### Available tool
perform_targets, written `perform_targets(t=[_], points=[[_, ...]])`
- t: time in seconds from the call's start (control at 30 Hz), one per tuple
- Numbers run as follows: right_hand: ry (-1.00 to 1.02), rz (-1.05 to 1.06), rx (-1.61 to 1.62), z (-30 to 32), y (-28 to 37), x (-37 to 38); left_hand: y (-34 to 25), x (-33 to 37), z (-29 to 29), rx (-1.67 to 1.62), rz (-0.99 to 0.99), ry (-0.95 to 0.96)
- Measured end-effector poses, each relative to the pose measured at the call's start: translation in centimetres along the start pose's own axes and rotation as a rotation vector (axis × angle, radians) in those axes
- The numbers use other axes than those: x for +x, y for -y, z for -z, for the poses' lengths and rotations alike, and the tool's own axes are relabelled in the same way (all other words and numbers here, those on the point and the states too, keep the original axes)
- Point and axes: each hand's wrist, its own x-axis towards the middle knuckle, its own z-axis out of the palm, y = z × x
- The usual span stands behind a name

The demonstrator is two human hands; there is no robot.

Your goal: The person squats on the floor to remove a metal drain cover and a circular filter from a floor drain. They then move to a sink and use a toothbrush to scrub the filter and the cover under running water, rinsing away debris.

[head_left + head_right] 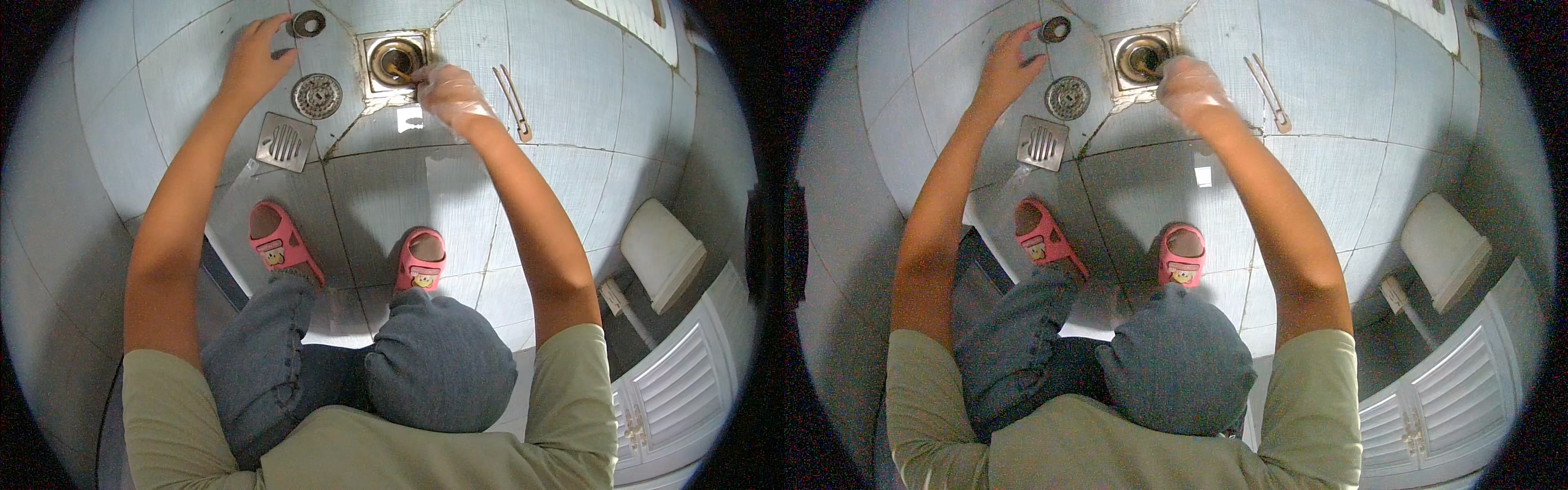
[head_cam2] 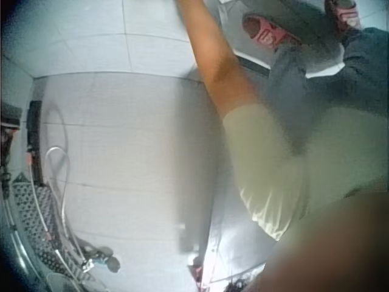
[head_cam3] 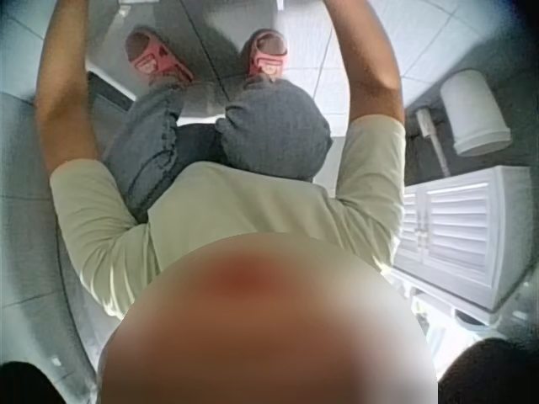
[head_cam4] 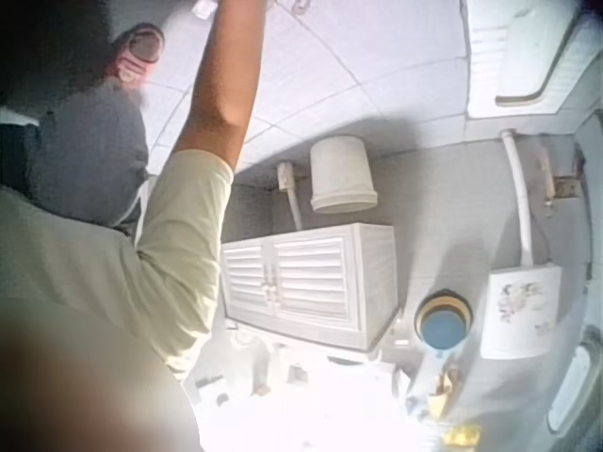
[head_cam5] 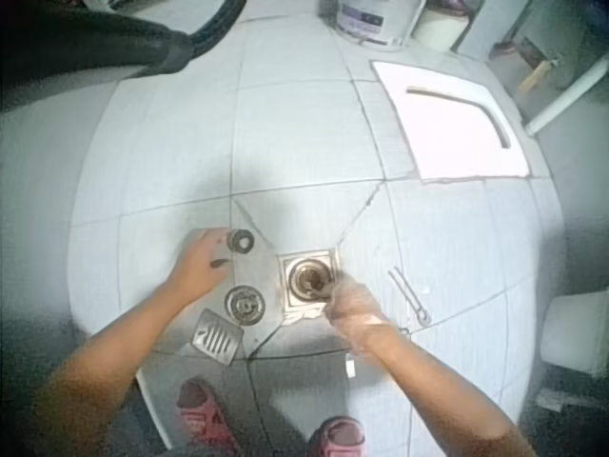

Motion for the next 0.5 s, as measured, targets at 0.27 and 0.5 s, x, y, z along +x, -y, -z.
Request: perform_targets(t=[0.27,0.5], points=[[0.079,-0.098,-0.064,0.2,-0.2,-0.1,-0.1,-0.5,1.2,0.006,0.001,-0.017],[0.172,-0.055,0.013,0.1,-0.9,0.4,0.4,0.1,0.9,0.020,-0.027,-0.022]])
